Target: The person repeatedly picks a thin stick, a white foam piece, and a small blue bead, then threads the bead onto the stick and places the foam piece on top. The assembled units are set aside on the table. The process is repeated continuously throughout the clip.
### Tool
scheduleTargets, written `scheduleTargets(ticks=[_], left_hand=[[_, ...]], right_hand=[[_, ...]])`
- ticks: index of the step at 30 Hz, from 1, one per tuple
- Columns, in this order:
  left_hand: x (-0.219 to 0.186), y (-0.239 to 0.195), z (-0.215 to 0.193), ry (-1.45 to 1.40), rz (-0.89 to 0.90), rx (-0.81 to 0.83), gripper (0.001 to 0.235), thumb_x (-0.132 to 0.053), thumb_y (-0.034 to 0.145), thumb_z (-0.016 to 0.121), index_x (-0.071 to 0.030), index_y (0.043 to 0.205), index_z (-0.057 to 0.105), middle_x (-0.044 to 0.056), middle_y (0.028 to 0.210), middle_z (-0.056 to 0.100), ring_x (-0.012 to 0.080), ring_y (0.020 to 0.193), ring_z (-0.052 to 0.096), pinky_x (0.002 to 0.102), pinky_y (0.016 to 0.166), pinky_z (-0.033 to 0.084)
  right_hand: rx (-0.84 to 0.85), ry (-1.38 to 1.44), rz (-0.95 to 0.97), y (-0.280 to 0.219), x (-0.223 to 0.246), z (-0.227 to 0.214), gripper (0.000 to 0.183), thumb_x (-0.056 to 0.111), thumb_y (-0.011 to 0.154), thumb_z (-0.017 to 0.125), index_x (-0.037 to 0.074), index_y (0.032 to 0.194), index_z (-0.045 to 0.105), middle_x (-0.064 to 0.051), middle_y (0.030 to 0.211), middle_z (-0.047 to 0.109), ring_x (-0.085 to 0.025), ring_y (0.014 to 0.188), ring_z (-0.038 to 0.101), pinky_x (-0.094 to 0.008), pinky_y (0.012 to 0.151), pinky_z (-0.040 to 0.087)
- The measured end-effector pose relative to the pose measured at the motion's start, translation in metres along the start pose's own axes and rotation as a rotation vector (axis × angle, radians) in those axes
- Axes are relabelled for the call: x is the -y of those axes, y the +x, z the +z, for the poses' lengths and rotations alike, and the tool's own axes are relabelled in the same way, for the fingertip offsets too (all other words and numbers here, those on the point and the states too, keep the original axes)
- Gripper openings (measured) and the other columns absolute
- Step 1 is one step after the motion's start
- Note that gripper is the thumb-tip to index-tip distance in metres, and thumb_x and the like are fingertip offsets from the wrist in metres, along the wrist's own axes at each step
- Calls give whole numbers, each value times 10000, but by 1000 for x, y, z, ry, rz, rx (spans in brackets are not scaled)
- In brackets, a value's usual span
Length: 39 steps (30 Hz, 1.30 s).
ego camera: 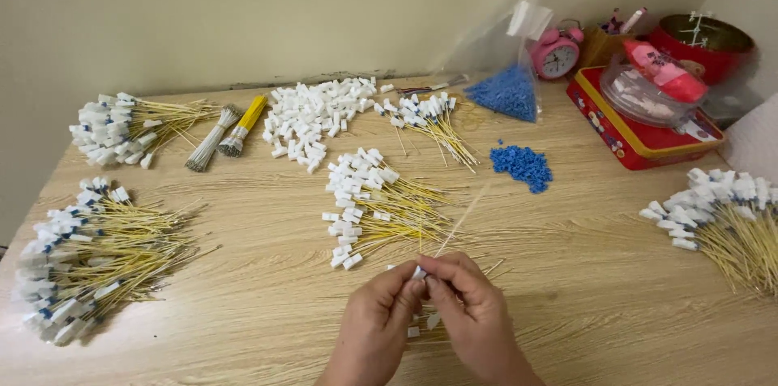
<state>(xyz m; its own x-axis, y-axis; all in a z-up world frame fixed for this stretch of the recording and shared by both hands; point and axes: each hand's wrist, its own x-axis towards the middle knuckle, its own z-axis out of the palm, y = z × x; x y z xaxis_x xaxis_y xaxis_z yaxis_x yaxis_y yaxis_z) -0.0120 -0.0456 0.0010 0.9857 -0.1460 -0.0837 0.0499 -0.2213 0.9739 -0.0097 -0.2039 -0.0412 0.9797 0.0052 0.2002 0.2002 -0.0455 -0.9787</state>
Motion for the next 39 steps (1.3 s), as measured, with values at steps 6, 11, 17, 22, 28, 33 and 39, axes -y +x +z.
scheduleTargets(ticks=[6, 11, 17, 22, 28, 33, 39], left_hand=[[12, 7, 4, -233, 41, 25, 287, -142, 999, 585, -20, 1217, 727, 14, 872, 743, 49, 793, 621, 236, 707, 544], [20, 20, -3, 167, 4, 21, 276, -227, 959, 647, -110, 1196, 728, 60, 937, 782, 160, 853, 773, 291, 766, 593], [42, 30, -8, 685, 302, -9, 287, -260, 812, 786, -216, 1095, 806, 106, 873, 687, 304, 809, 679, 424, 736, 556], [51, 35, -18, 676, 240, -15, 354, -244, 786, 781, -209, 1138, 795, 106, 973, 699, 298, 886, 696, 391, 746, 580], [60, 43, -54, 903, 291, -269, 242, -190, 770, 776, -139, 1006, 790, 100, 960, 724, 331, 874, 687, 451, 778, 559], [63, 42, -57, 984, 223, -266, 194, -220, 767, 773, -155, 949, 784, 79, 919, 711, 320, 861, 680, 456, 743, 556], [69, 47, -58, 995, 241, -240, 179, -259, 780, 760, -158, 927, 771, 94, 925, 680, 318, 869, 679, 458, 725, 563]], right_hand=[[10, -53, -114, -5, 3, 3, 328, -67, 942, 600, 13, 1238, 716, -53, 1090, 671, -116, 962, 662, -228, 819, 541], [106, -101, -108, 9, -6, -25, 328, -63, 955, 609, 15, 1248, 735, -70, 1040, 667, -130, 945, 652, -236, 802, 511], [-404, -703, 330, 87, -3, -110, 256, 164, 971, 650, 84, 1212, 681, -95, 1050, 730, -199, 909, 707, -344, 765, 574], [-374, -960, 228, 120, -58, -168, 248, 191, 941, 690, 71, 1155, 724, -125, 1089, 754, -261, 961, 723, -394, 839, 565], [-295, -1121, 233, 135, -69, -171, 235, 270, 894, 738, 101, 1054, 769, -135, 1065, 740, -313, 970, 701, -439, 859, 552], [-322, -1176, 14, 129, -88, -173, 210, 291, 922, 734, 103, 1003, 784, -173, 1054, 713, -362, 952, 684, -465, 850, 548], [-293, -1081, 155, 133, -77, -170, 269, 272, 905, 727, 44, 1047, 728, -163, 1016, 744, -334, 923, 721, -459, 831, 567]])
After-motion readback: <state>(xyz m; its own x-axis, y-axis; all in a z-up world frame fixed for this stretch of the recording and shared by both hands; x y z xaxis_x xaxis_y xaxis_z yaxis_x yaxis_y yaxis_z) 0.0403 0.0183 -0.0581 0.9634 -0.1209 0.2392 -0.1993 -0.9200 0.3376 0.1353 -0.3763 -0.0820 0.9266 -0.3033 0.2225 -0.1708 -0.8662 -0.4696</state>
